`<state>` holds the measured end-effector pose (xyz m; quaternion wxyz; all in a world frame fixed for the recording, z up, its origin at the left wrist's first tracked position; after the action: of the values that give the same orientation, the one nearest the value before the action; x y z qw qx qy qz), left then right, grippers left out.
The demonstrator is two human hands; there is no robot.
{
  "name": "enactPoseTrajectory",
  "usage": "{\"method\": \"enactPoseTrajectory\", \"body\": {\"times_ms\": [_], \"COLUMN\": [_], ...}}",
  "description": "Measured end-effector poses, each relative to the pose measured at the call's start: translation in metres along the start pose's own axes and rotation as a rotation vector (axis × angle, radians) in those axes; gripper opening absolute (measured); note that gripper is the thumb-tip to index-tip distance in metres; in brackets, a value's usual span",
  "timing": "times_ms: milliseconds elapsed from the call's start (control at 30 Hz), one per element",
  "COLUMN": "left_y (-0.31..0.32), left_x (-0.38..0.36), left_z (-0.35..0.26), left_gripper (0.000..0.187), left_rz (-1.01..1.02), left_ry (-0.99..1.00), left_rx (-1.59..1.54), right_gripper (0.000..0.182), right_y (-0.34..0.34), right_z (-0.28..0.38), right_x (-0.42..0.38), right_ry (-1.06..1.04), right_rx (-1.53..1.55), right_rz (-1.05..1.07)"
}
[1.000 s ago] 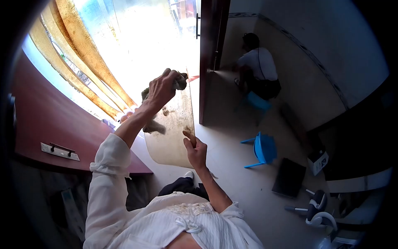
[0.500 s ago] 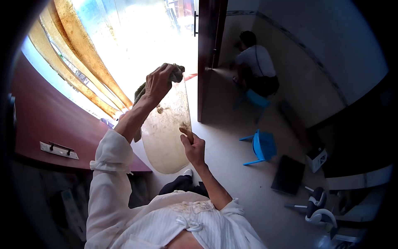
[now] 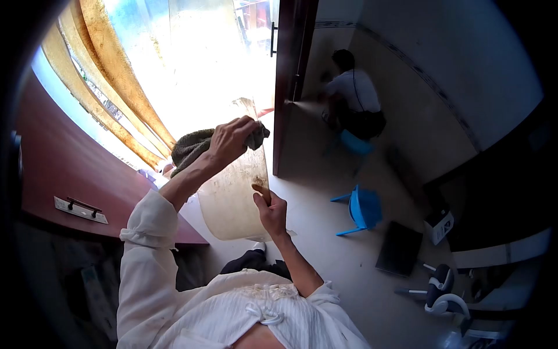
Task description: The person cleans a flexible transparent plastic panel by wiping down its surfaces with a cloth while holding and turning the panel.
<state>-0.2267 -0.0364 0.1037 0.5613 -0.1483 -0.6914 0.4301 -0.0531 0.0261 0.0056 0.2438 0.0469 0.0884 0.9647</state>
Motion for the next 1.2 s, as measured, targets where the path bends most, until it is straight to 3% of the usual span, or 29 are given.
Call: {"method": "enactPoseTrajectory", "body": {"times_ms": [100,167,233,367,500,533,567,633,700,767,833,900,933,967,1033,1100,1200], "left_y": [0.007,0.008,-0.005,-0.002,-0.002,-0.008,-0.008,-0.010,-0.010,-0.012,-0.016,-0.011,-0.006,-0.004,0.007,0.002,-0.014], "left_x": [-0.025,-0.009,0.021,0.005,-0.055,-0.065,-0.077,-0.097,-0.093,-0.074,-0.043,-0.026,-0.031,-0.041,-0.075,-0.097,-0.107], "left_z": [-0.020,0.002,0.033,0.020,-0.037,-0.048,-0.056,-0.066,-0.062,-0.046,-0.020,-0.004,-0.012,-0.023,-0.054,-0.062,-0.047], "left_gripper": [0.027,0.024,0.019,0.021,0.039,0.043,0.044,0.042,0.036,0.031,0.029,0.029,0.030,0.046,0.058,0.058,0.055], "left_rz": [0.023,0.001,-0.046,0.018,0.185,0.182,0.152,0.151,0.081,0.046,0.023,-0.097,-0.091,0.063,0.245,0.243,0.205], "left_ry": [0.155,0.074,-0.168,-0.171,0.014,0.035,0.068,0.100,0.228,0.105,-0.180,-0.334,-0.315,-0.248,-0.062,0.022,-0.046], "left_rx": [-0.048,0.083,0.048,0.041,-0.189,-0.254,-0.286,-0.357,-0.226,-0.166,-0.084,-0.123,-0.155,-0.223,-0.334,-0.440,-0.443], "right_gripper": [0.021,0.021,0.021,0.021,0.019,0.015,0.012,0.013,0.014,0.019,0.026,0.029,0.029,0.027,0.014,0.007,0.012], "right_y": [-0.002,-0.004,0.002,0.004,-0.001,-0.007,-0.004,-0.006,-0.005,-0.005,-0.001,0.002,0.000,-0.001,-0.007,-0.015,-0.010], "right_z": [-0.012,-0.009,0.000,0.000,-0.031,-0.037,-0.033,-0.027,-0.027,-0.020,-0.014,-0.009,-0.009,-0.010,-0.024,-0.034,-0.023], "right_x": [0.001,-0.005,-0.006,-0.003,0.000,-0.002,-0.003,-0.002,-0.003,-0.005,-0.005,-0.002,-0.002,0.000,0.005,-0.002,-0.011], "right_ry": [-0.038,-0.011,0.013,-0.063,-0.093,-0.011,-0.143,-0.161,-0.142,0.054,0.041,0.018,0.020,0.045,0.053,0.118,0.094], "right_rx": [-0.028,-0.064,-0.041,-0.050,-0.071,-0.113,-0.069,0.012,0.019,0.070,0.116,0.115,0.108,0.149,0.125,0.094,0.102], "right_rz": [-0.026,-0.003,-0.001,-0.003,-0.072,-0.036,-0.056,-0.089,-0.070,-0.043,0.005,0.004,0.005,-0.014,-0.082,-0.133,-0.094]}}
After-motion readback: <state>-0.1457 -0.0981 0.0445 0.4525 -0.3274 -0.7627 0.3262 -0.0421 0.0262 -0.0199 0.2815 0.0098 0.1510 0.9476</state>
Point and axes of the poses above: each hand's wrist, its own x-axis towards the middle knuckle, its own y-axis out of the palm, z = x × y, the point moved 2 cm from there along x, towards the middle knuckle, and after that the axes turned 6 degrees about x, right-handed, at the moved point
